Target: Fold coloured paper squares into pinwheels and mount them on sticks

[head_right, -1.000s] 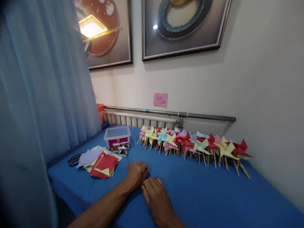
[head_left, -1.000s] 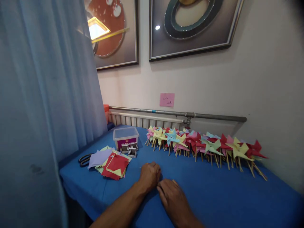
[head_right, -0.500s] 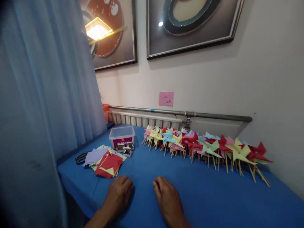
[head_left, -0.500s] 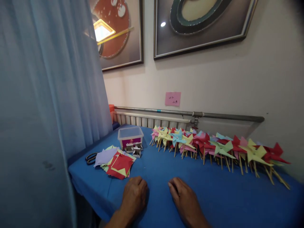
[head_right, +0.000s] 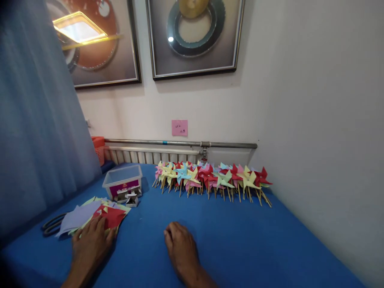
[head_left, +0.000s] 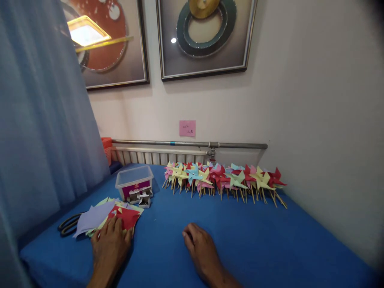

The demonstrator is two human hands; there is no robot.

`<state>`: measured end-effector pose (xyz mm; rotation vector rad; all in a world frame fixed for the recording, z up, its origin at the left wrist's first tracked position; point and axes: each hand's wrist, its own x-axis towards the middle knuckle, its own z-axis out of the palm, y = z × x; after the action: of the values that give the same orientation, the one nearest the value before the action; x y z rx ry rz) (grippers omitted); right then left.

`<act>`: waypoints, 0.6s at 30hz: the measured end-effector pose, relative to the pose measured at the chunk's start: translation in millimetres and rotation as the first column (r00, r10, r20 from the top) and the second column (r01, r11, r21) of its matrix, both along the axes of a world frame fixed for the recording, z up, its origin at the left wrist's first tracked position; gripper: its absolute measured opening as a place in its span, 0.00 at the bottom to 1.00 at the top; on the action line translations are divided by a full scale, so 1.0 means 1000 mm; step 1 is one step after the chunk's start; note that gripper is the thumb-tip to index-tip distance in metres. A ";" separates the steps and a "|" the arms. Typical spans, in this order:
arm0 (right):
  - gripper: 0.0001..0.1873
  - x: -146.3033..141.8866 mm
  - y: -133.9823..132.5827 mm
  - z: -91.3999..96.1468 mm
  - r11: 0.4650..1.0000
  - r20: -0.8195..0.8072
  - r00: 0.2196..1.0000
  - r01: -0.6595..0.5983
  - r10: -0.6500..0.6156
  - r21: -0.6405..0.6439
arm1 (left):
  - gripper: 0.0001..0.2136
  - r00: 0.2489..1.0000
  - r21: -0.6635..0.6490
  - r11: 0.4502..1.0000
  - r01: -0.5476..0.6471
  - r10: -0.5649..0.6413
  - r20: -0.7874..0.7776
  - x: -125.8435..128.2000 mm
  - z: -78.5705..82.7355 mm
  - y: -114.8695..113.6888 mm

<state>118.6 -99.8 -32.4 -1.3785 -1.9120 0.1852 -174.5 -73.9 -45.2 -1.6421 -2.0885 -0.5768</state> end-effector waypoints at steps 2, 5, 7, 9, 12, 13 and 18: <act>0.10 0.001 0.001 0.000 1.000 -0.013 1.000 -0.020 0.020 -0.010 | 0.19 1.000 -0.031 0.999 0.006 -0.006 -0.008 0.002 0.004 -0.003; 0.12 0.003 0.004 0.000 0.999 -0.056 0.998 -0.044 0.043 -0.022 | 0.17 0.999 -0.046 0.998 0.045 -0.045 0.011 0.003 0.011 -0.007; 0.13 0.004 0.005 0.000 0.996 -0.079 0.994 -0.075 0.071 -0.054 | 0.16 0.998 -0.031 0.998 0.048 -0.047 0.034 0.002 0.014 -0.009; 0.14 0.004 0.005 0.000 0.993 -0.097 0.991 -0.097 0.089 -0.071 | 0.15 0.997 -0.020 0.998 0.059 -0.058 0.053 0.001 0.014 -0.010; 0.14 0.002 0.003 0.001 0.992 -0.104 0.990 -0.105 0.097 -0.074 | 0.13 0.994 -0.026 0.996 0.085 -0.082 0.077 -0.003 0.013 -0.012; 0.14 0.002 0.003 0.000 0.992 -0.103 0.990 -0.105 0.098 -0.073 | 0.13 0.992 -0.032 0.995 0.093 -0.091 0.084 -0.004 0.012 -0.012; 0.14 0.001 0.004 0.001 0.990 -0.100 0.990 -0.113 0.104 -0.085 | 0.13 0.986 -0.003 0.992 0.123 -0.122 0.112 -0.007 0.008 -0.012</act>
<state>119.7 -96.1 -31.6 -1.3004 -1.9202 0.3881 -181.1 -86.1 -37.1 -1.7914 -2.0812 -0.7136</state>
